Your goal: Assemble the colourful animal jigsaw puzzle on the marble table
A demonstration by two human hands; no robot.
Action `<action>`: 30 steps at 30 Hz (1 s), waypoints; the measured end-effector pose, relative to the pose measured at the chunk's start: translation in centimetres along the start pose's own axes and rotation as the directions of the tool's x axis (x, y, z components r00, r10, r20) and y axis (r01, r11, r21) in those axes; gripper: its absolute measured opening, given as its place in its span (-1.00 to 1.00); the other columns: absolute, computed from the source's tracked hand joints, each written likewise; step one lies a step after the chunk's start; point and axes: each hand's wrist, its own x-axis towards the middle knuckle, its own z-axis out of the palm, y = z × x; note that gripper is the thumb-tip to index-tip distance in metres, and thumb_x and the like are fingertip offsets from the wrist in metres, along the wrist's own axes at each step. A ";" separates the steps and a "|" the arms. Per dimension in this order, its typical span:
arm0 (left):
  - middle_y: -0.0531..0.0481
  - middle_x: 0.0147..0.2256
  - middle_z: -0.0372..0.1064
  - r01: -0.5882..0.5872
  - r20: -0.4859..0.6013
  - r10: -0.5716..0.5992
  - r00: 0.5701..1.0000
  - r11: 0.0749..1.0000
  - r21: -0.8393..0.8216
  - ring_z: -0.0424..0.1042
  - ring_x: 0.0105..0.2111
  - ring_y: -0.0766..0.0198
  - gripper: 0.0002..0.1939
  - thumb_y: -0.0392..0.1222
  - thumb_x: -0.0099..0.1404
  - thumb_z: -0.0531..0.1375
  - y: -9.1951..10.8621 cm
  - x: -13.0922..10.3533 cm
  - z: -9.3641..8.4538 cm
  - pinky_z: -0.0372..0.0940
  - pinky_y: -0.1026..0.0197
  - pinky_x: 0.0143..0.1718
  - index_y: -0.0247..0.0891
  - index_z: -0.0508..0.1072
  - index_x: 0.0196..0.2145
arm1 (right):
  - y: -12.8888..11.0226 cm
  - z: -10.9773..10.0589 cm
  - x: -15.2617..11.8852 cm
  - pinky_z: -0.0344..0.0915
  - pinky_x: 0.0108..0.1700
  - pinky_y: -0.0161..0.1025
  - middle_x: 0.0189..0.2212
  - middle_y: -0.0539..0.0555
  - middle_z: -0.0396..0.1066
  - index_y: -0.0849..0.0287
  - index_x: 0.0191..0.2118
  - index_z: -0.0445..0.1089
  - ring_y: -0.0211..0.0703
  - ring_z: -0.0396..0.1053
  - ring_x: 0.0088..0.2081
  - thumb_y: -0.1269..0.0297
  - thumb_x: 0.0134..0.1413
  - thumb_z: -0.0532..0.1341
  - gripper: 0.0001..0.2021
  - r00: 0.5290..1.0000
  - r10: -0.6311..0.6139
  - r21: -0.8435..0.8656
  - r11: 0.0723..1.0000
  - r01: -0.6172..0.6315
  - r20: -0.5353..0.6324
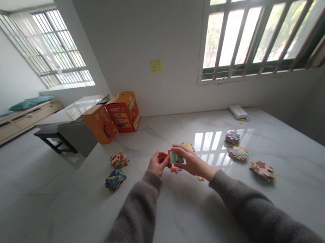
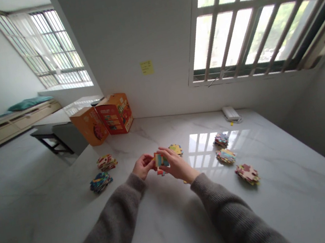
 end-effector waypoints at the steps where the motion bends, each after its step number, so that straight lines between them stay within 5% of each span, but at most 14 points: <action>1: 0.07 -0.51 0.45 0.003 -0.008 -0.003 1.000 1.000 -0.002 0.47 -0.61 0.29 -0.40 0.18 -0.03 0.45 -0.1 0.0 0.0 0.40 0.23 -0.52 -0.28 0.27 -0.31 | 0.1 0.0 0.0 0.27 0.18 0.03 0.22 0.23 0.20 0.05 0.17 0.22 0.07 0.25 0.20 0.34 0.14 0.32 -0.50 1.000 0.017 0.003 1.000 -0.017 -0.014; 6: 0.08 -0.50 0.44 -0.011 -0.082 0.014 0.997 0.999 0.035 0.46 -0.60 0.28 -0.47 0.13 -0.01 0.42 -0.4 0.4 -0.3 0.39 0.21 -0.51 -0.24 0.25 -0.34 | 0.7 -0.4 -0.3 0.39 -0.18 -0.18 -0.15 0.09 0.36 0.10 -0.06 0.30 -0.17 0.38 -0.28 0.29 0.12 0.34 -0.70 0.983 0.176 -0.006 0.984 -0.176 -0.049; 10: 0.08 -0.50 0.40 -0.046 -0.278 0.116 0.954 0.969 0.243 0.46 -0.53 0.27 -0.59 0.03 0.03 0.38 -0.7 1.3 -2.1 0.35 0.23 -0.44 -0.22 0.29 -0.35 | 0.9 -1.0 -1.2 0.33 -0.29 -0.24 -0.20 0.06 0.38 0.11 -0.09 0.31 -0.23 0.33 -0.42 0.25 0.11 0.34 -0.71 0.966 0.249 -0.140 0.956 -0.257 -0.069; 14: 0.07 -0.50 0.41 0.124 -0.458 0.199 0.866 0.802 0.584 0.43 -0.46 0.25 -0.77 -0.16 0.08 0.35 -0.8 2.2 -4.5 0.29 0.22 -0.33 -0.19 0.37 -0.34 | 0.8 -1.2 -2.2 0.29 -0.30 -0.22 -0.28 0.06 0.44 0.12 0.02 0.28 -0.14 0.39 -0.39 0.17 0.12 0.34 -0.61 0.968 0.236 -0.273 0.929 -0.252 -0.089; 19: -0.12 -0.25 0.42 0.138 -0.385 0.371 0.845 0.545 0.827 0.39 -0.12 0.02 -0.93 -0.23 0.12 0.30 0.3 2.0 -4.9 0.27 0.06 -0.14 -0.19 0.46 -0.40 | -0.1 -0.6 -2.9 0.29 -0.21 -0.16 -0.28 0.10 0.47 0.12 -0.08 0.30 -0.04 0.42 -0.28 0.09 0.12 0.35 -0.65 0.985 0.128 -0.332 0.930 -0.160 -0.116; 21: -0.13 -0.24 0.40 0.038 -0.368 0.392 0.843 0.639 0.769 0.40 -0.16 0.07 -0.92 -0.16 0.21 0.25 0.8 1.3 -3.9 0.30 0.08 -0.16 -0.20 0.47 -0.35 | -0.7 -0.2 -2.9 0.28 -0.19 -0.13 -0.30 0.11 0.47 0.12 -0.16 0.30 -0.02 0.41 -0.28 0.02 0.13 0.33 -0.67 0.983 0.104 -0.352 0.924 -0.152 -0.153; 24: -0.02 -0.40 0.41 -0.103 -0.174 0.192 0.966 0.900 0.424 0.38 -0.44 0.26 -0.73 0.00 0.32 0.15 1.3 -0.2 -1.6 0.33 0.20 -0.34 -0.25 0.42 -0.17 | -1.7 0.6 -2.6 0.26 -0.18 -0.12 -0.33 0.10 0.45 0.11 -0.24 0.29 -0.01 0.40 -0.29 -0.02 0.15 0.30 -0.68 0.971 0.095 -0.356 0.919 -0.171 -0.221; 26: 0.00 -0.41 0.41 -0.109 -0.012 0.117 0.993 0.955 0.275 0.40 -0.43 0.28 -0.61 0.02 0.24 0.26 1.3 -1.2 -0.4 0.35 0.25 -0.36 -0.28 0.40 -0.09 | -2.4 1.2 -2.4 0.26 -0.17 -0.12 -0.33 0.11 0.44 0.10 -0.24 0.29 0.01 0.40 -0.26 -0.01 0.16 0.30 -0.70 0.967 0.111 -0.336 0.924 -0.185 -0.228; 30: 0.09 -0.53 0.31 -0.062 -0.121 0.098 0.988 0.961 0.270 0.35 -0.52 0.32 -0.59 0.03 0.18 0.30 1.3 -1.7 -0.8 0.34 0.29 -0.47 -0.29 0.45 -0.11 | -3.1 2.1 -2.3 0.27 -0.07 -0.08 -0.17 0.15 0.46 0.11 -0.13 0.32 0.04 0.39 -0.13 0.11 0.21 0.29 -0.76 0.986 0.114 -0.264 0.954 -0.143 -0.123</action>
